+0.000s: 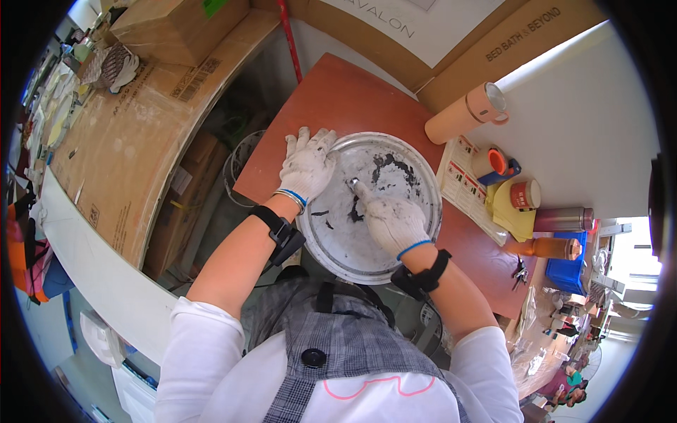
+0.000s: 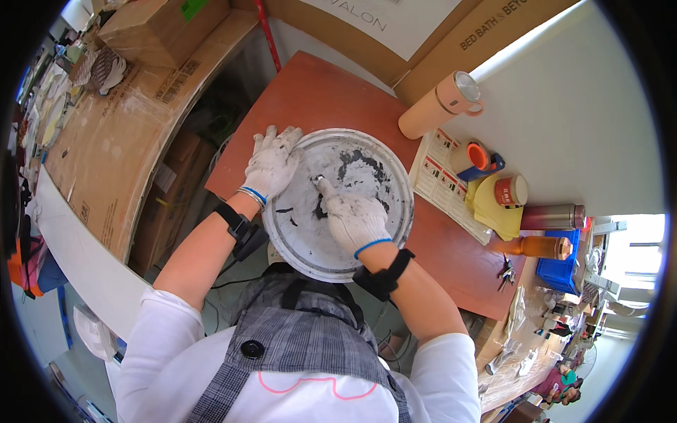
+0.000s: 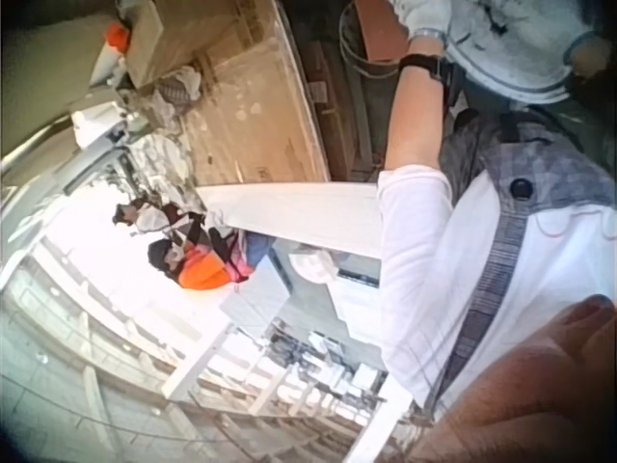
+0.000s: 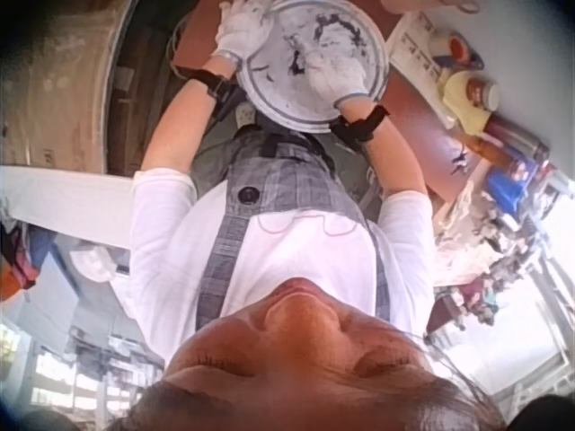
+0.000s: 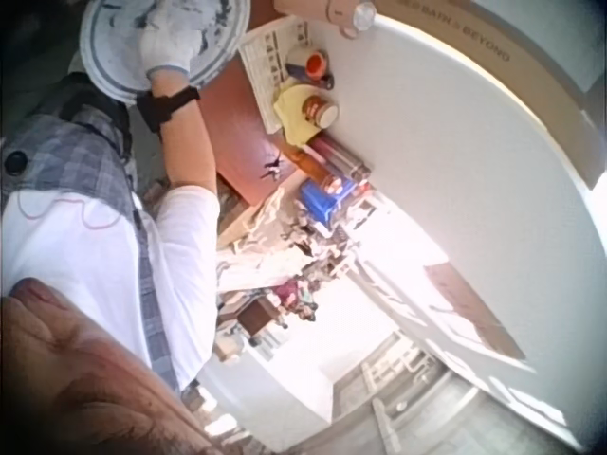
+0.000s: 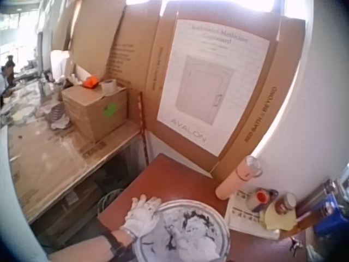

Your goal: Applying a substance, likely adhesive or sealant, to the rim of a lid using a scraper tool.

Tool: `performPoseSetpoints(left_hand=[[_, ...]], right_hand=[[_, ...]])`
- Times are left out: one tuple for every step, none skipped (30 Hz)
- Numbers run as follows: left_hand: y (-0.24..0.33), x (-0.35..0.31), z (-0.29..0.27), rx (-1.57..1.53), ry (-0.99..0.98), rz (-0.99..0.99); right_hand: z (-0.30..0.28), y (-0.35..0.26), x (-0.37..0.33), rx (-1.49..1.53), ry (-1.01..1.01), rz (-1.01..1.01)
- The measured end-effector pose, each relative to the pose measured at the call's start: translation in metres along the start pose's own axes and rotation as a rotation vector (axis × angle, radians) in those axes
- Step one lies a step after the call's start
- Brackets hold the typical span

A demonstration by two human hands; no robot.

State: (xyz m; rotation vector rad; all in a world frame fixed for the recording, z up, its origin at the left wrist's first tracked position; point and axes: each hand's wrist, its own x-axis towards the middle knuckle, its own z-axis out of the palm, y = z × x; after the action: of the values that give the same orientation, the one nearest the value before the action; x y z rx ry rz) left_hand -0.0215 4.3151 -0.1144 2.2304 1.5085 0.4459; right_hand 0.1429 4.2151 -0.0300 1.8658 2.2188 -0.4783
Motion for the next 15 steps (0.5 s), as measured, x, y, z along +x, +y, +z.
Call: performPoseSetpoints(left_hand=[[0.000,0.001,-0.001,-0.015,0.000,0.002],[0.000,0.000,0.000,-0.015,0.000,0.002],[-0.002,0.000,0.003,-0.029,0.025,0.000],[-0.004,-0.001,0.005,-0.042,0.051,-0.003],[-0.007,-0.002,0.007,-0.041,0.052,-0.006],[-0.007,-0.003,0.006,-0.041,0.053,0.001],[-0.006,-0.003,0.005,-0.041,0.055,0.009],[-0.006,-0.004,0.004,-0.040,0.054,0.009],[0.001,-0.004,-0.004,-0.053,0.034,-0.018],[0.005,-0.005,-0.009,-0.065,0.013,-0.044],[0.002,-0.004,-0.004,-0.065,0.012,-0.043],[-0.003,-0.005,0.001,-0.046,0.056,-0.010],[-0.008,-0.005,0.005,-0.027,0.100,0.023],[-0.013,-0.006,0.009,-0.024,0.102,0.018],[-0.013,-0.006,0.008,-0.034,0.119,0.044]], right_hand=[[0.001,0.000,0.000,0.000,0.000,0.000],[0.002,0.002,-0.001,0.014,0.027,-0.012],[0.005,0.003,-0.001,0.028,0.053,-0.026],[0.009,0.004,-0.003,0.028,0.053,-0.030],[0.015,0.004,-0.006,-0.015,0.074,-0.016],[0.014,0.001,-0.008,-0.059,0.096,0.001],[0.010,-0.001,-0.005,-0.058,0.096,0.002],[0.003,-0.005,0.001,-0.020,0.027,0.037],[-0.003,-0.009,0.004,0.018,-0.042,0.073],[-0.004,-0.009,0.004,0.019,-0.042,0.074],[-0.005,-0.007,0.003,0.024,-0.045,0.052],[-0.005,-0.007,0.002,0.028,-0.047,0.022],[0.002,-0.005,0.001,0.028,-0.047,0.016],[0.014,-0.001,-0.001,-0.010,0.000,0.001],[0.016,-0.002,-0.003,-0.047,0.047,-0.007]])
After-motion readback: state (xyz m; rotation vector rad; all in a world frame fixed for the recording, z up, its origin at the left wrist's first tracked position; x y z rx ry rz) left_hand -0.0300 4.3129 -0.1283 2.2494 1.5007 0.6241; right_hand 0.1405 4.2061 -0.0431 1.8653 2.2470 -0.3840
